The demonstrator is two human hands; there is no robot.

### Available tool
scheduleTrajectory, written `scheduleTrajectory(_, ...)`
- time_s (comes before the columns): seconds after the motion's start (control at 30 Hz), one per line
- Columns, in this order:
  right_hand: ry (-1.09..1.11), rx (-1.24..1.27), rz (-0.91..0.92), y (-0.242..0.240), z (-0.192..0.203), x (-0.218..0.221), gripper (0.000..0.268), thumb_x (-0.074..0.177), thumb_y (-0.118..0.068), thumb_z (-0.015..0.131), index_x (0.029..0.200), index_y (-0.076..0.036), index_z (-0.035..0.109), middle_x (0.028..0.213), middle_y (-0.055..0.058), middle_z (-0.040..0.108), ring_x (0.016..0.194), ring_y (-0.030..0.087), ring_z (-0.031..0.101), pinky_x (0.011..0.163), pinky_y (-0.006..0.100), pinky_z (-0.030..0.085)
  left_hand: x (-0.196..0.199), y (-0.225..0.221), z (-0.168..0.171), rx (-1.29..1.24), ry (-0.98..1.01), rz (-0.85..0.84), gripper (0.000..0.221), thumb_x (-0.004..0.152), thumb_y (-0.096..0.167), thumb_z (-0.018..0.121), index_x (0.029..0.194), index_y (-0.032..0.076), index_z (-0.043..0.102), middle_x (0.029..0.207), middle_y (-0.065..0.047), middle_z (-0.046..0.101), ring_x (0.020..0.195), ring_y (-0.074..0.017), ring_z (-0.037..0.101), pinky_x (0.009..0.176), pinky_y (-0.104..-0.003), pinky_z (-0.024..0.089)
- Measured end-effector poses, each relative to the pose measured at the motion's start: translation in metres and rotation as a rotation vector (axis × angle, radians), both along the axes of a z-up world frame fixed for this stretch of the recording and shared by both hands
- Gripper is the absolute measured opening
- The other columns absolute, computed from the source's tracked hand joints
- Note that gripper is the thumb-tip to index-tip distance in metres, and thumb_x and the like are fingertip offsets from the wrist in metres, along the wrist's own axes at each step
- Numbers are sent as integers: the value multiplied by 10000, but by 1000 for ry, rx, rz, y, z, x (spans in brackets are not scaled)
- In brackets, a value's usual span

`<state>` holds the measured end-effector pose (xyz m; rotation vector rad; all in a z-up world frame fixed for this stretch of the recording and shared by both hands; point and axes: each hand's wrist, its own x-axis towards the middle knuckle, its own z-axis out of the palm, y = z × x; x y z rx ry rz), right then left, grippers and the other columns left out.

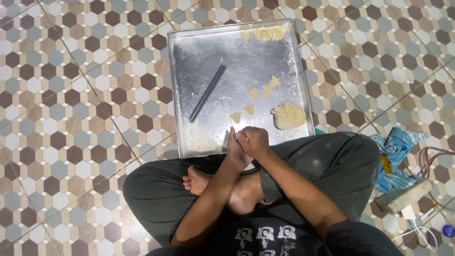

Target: Rolling out dough on a metal tray and shaping it into small pieces by hand.

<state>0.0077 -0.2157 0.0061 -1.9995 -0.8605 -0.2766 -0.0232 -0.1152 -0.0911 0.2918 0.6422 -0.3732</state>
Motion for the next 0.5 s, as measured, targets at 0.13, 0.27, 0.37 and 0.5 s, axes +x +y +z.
scheduleTrajectory(0.13,-212,-116,47,13,9,-12,613,1005,-709,287,878,-159,527,719,70,539,685,330,595,689,475,451,-6,5,46,89,-111,32,691,992,751,425,1297,173,651,1474,-52,581,1207,-192,593,1038,-328,424)
scheduleTrajectory(0.27,-65,-95,60,16,-3,-17,882,1036,-686,185,1595,-5,225,1596,346,247,1497,539,156,1184,664,22,-13,4,59,380,-354,65,748,976,707,479,1395,96,572,1493,-118,558,1293,-189,547,1123,-353,384)
scheduleTrajectory(0.37,-93,-40,56,14,-11,-13,916,1038,-688,142,1612,25,180,1638,336,181,1521,522,89,1199,646,-13,-18,0,55,659,-521,97,667,1018,501,514,1402,-43,535,1461,-229,555,1326,-257,516,1171,-434,354)
scheduleTrajectory(0.5,-169,52,31,7,-14,-11,980,1007,-740,146,1600,39,202,1654,297,190,1529,501,100,1212,628,22,-6,-7,-12,1158,-749,32,621,1080,394,496,1357,-157,568,1273,-304,650,1223,-316,606,1082,-393,459)
